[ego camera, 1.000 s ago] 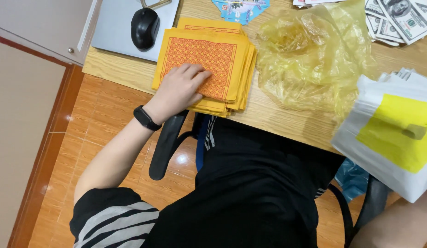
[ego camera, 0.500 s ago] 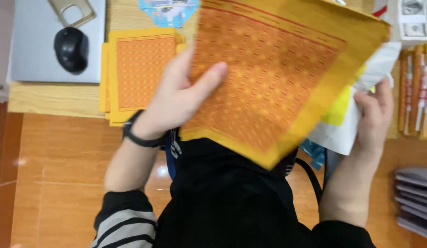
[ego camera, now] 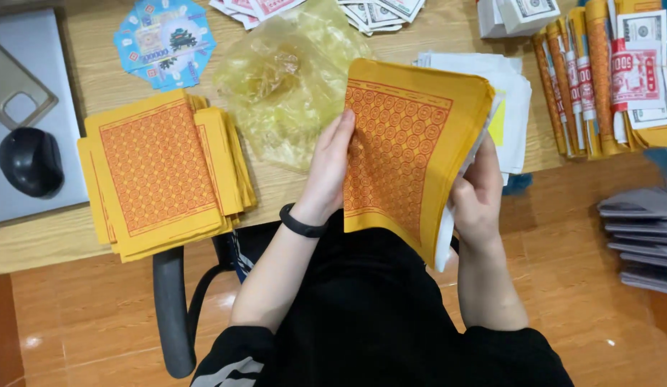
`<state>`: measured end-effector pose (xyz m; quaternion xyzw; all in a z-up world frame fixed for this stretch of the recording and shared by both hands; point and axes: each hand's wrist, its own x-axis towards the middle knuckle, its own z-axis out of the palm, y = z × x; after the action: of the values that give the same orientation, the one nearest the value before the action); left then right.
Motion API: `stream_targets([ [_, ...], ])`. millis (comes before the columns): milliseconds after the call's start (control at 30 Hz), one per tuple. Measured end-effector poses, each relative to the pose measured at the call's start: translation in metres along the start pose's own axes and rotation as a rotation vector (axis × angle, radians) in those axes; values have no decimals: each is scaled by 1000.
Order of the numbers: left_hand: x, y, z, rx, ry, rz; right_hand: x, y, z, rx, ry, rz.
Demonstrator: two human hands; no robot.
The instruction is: The person repeatedly assembles small packs by placing blue, red, and US dollar-style paper money into yellow patterned envelopes, then wraps each pack in a white paper sleeve with a yellow label. The person stacks the completed packs on the right side of the table.
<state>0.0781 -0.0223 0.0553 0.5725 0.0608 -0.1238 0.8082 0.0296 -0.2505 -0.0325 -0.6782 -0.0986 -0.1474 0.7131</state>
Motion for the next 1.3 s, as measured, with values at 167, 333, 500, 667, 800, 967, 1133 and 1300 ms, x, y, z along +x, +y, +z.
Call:
stream_targets([
  [167,7,-25,-6,110,75,113,5,-31,23,-66,-77,-99],
  [333,13,-46,-9,78,72,172,-7,-8,5,-91,-54,-106],
  [500,16,-59,-21,40,83,274,-10,-8,8,-92,-58,-85],
  [667,3,-31,-21,207,108,491,3,-42,33,235,58,-58],
  [800,-16,-4,-8,198,90,573,6,-62,47,-57,205,-134],
  [967,-51,9,-10,235,99,710,-18,-46,2,-506,285,-694],
  [1133,-81,-15,-52,-317,-367,207,8,-113,98,-718,-333,-889],
  [1300,-93,-43,-94,-211,180,-216,-32,-66,127,-806,-594,-826],
])
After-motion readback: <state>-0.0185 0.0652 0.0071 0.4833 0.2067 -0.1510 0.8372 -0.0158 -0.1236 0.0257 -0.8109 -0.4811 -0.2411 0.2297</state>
